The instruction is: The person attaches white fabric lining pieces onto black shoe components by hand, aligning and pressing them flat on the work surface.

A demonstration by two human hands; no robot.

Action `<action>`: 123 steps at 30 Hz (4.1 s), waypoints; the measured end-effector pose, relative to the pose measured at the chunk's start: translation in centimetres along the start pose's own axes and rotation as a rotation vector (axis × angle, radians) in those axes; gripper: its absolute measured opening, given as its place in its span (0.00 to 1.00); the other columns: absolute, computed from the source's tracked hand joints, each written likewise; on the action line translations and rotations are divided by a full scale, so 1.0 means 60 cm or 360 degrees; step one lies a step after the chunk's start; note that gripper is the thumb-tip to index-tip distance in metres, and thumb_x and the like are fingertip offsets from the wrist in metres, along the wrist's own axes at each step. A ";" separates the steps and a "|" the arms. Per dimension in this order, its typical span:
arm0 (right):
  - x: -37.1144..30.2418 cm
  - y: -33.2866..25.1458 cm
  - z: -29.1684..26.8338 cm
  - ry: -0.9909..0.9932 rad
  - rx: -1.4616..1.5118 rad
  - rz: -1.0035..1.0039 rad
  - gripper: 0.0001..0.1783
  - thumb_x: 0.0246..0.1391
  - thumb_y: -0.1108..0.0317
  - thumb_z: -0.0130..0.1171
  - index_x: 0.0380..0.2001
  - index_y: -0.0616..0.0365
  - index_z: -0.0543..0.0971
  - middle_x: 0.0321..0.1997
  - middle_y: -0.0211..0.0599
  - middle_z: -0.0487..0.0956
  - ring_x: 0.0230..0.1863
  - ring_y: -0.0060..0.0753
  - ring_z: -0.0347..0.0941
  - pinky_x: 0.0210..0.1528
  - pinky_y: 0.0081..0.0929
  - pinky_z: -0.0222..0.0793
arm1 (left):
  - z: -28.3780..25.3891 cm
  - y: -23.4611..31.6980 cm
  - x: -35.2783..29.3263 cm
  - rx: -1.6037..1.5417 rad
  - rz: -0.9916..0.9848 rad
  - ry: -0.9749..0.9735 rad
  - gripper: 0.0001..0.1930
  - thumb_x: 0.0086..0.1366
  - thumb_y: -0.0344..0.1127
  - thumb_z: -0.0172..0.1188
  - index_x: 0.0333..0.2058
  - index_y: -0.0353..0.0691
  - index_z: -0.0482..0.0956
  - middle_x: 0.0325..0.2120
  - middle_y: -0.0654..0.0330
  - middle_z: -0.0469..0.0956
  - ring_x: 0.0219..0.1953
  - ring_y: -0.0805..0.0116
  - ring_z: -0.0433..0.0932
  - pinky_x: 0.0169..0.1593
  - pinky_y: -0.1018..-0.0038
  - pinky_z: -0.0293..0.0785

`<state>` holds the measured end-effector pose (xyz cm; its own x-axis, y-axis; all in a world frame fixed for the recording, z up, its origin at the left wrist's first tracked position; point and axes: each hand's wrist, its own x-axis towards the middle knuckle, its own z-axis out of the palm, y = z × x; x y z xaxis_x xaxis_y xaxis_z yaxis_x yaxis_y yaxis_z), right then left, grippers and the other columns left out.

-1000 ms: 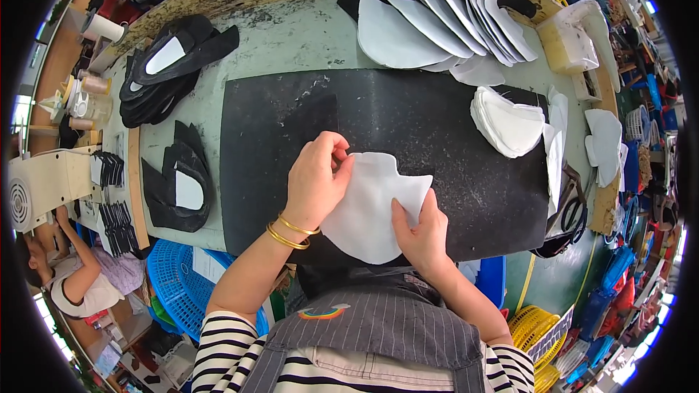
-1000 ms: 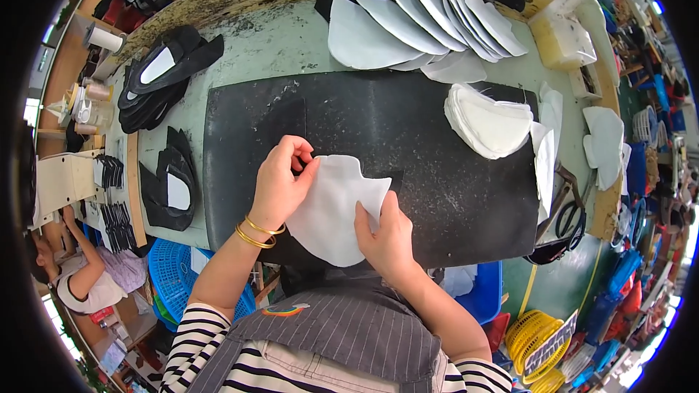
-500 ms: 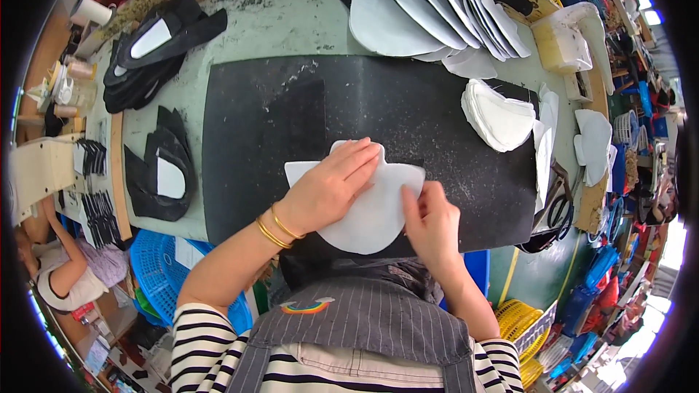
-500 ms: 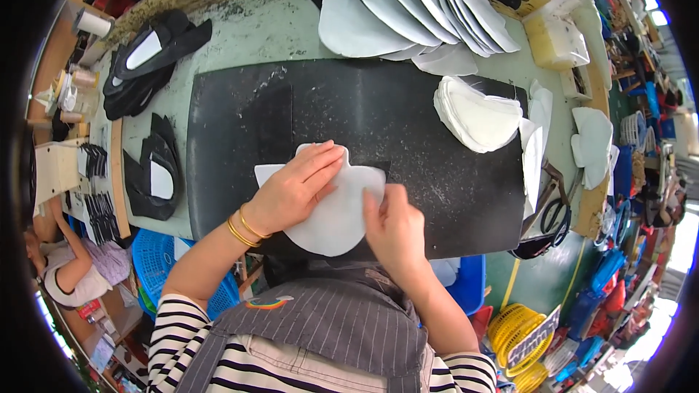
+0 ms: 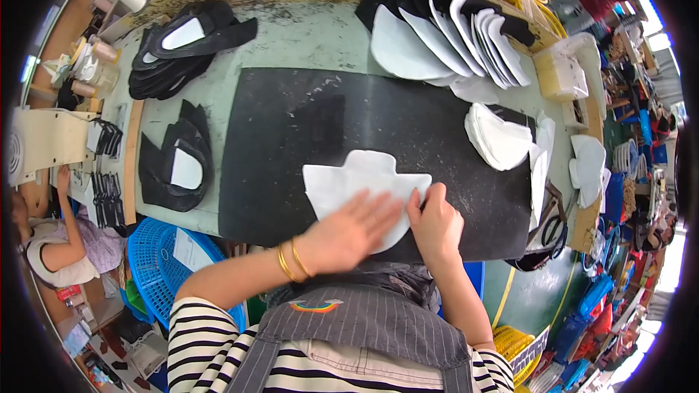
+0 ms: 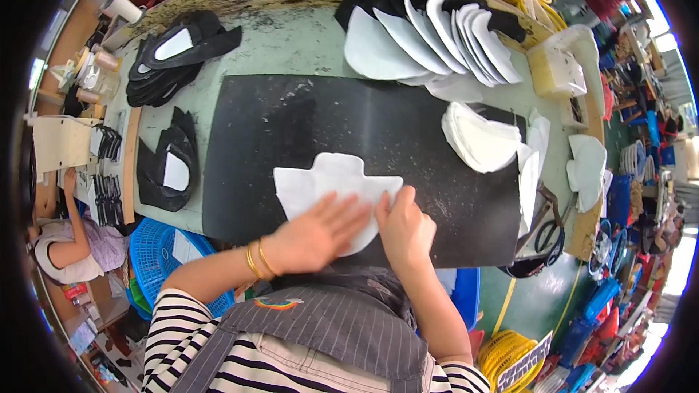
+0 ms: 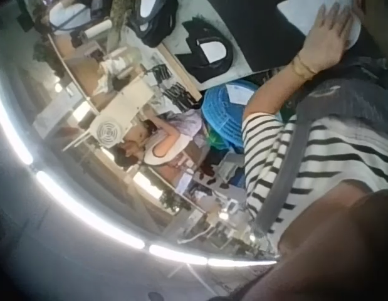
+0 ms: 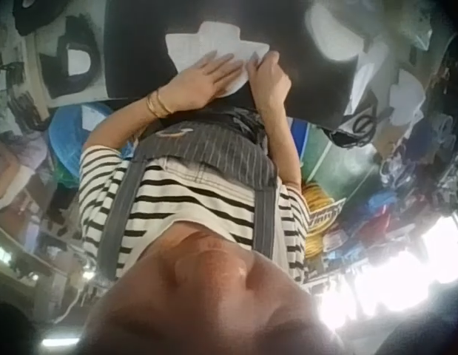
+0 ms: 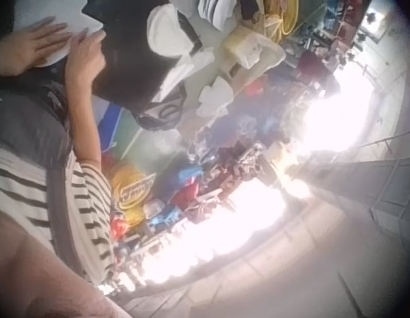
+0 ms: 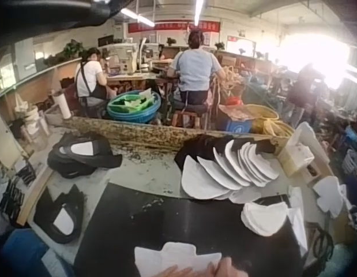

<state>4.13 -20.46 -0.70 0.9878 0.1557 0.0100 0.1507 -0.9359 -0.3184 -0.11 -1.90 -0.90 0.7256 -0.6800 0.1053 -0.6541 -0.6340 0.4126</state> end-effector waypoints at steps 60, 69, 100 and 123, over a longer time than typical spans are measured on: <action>0.166 0.200 -0.058 0.0758 0.0310 0.0113 0.09 0.59 0.69 0.49 0.37 0.61 0.76 0.32 0.45 0.78 0.33 0.47 0.74 0.37 0.38 0.69 | -0.031 0.047 0.023 -0.0459 -0.0359 0.0728 0.15 0.53 0.39 0.66 0.37 0.37 0.79 0.39 0.57 0.79 0.44 0.59 0.76 0.50 0.65 0.69; 0.000 0.042 -0.117 0.0631 0.0935 -0.0206 0.07 0.47 0.83 0.57 0.32 0.66 0.79 0.32 0.39 0.77 0.30 0.28 0.73 0.31 0.22 0.69 | -0.033 0.097 0.183 -0.2039 -0.0602 0.0910 0.11 0.66 0.33 0.53 0.44 0.35 0.75 0.30 0.54 0.79 0.34 0.67 0.80 0.36 0.75 0.73; 0.020 0.052 -0.142 -0.0006 0.1414 -0.0181 0.13 0.51 0.72 0.61 0.41 0.63 0.79 0.36 0.37 0.80 0.38 0.29 0.76 0.40 0.22 0.70 | -0.065 0.069 0.143 -0.2410 -0.0749 0.0644 0.11 0.68 0.27 0.48 0.44 0.27 0.74 0.38 0.56 0.78 0.42 0.71 0.78 0.49 0.76 0.76; 0.019 0.124 -0.162 0.0764 0.2909 0.0531 0.08 0.58 0.73 0.54 0.38 0.66 0.77 0.37 0.36 0.79 0.38 0.25 0.76 0.41 0.21 0.73 | -0.050 0.089 0.178 -0.2464 -0.0552 0.0588 0.10 0.64 0.36 0.58 0.41 0.37 0.75 0.39 0.59 0.77 0.36 0.76 0.77 0.34 0.79 0.73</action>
<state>6.80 -30.32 6.13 0.9381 -0.3200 -0.1326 0.0773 0.5663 -0.8205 4.77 -11.45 5.12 0.9422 -0.3264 -0.0761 0.2049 0.3812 0.9015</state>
